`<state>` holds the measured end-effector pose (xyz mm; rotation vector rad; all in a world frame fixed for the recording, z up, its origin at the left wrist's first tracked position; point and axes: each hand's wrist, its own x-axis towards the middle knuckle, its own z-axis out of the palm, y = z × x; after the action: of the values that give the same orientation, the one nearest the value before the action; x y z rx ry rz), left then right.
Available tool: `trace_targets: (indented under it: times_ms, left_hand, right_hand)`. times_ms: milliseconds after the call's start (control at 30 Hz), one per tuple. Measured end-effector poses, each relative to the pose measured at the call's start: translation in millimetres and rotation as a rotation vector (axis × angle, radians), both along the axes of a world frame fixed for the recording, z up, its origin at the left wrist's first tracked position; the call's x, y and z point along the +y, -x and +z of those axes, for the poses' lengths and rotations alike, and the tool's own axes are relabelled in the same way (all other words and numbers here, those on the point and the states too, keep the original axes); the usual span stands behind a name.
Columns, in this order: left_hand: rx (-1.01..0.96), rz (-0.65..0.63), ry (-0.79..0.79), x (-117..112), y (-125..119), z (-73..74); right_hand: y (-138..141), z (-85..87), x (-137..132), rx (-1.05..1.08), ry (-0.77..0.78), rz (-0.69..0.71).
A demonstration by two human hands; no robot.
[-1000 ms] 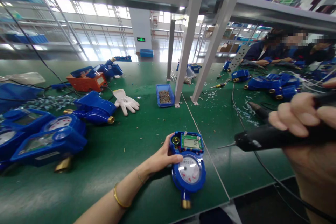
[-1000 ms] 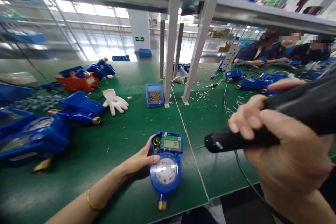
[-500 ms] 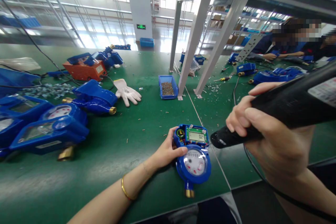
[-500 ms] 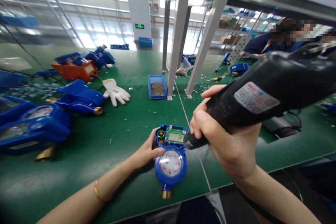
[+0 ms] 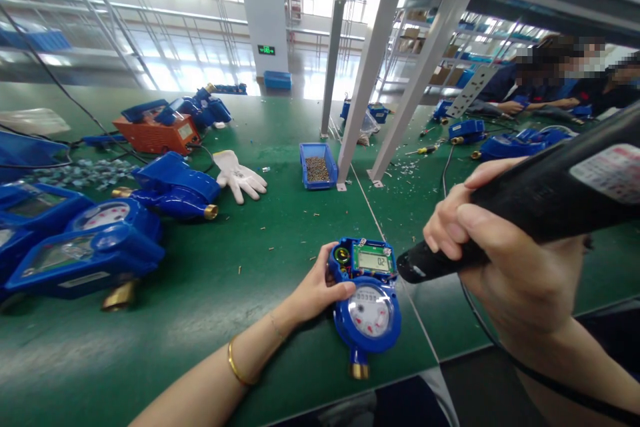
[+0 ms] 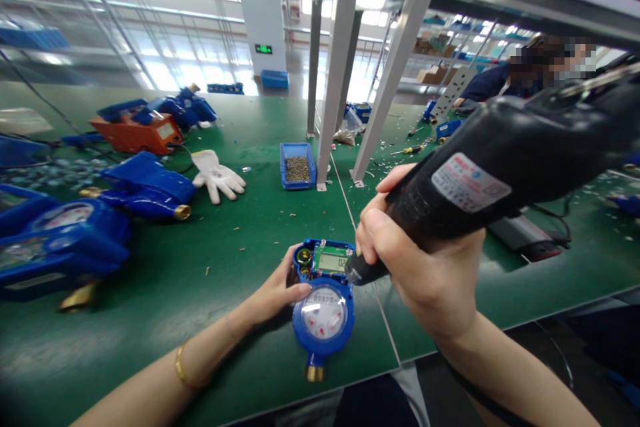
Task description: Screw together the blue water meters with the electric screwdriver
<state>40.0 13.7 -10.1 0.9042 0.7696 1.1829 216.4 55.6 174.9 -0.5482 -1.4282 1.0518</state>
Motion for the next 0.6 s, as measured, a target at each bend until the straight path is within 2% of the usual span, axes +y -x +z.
trace_targets:
  times_ms: [433,533,600]
  left_hand:
    - [0.008,0.019,0.025,0,-1,-0.2]
    - [-0.011,0.019,0.018,0,-2,-0.8]
    - [-0.023,0.018,0.024,-1,-2,-0.1]
  right_hand:
    - [0,5.4,8,0.027,0.047,0.012]
    - [-4,16.2,13,0.034,0.057,0.021]
    - [-3,27.9,18,0.116,0.053,-0.030]
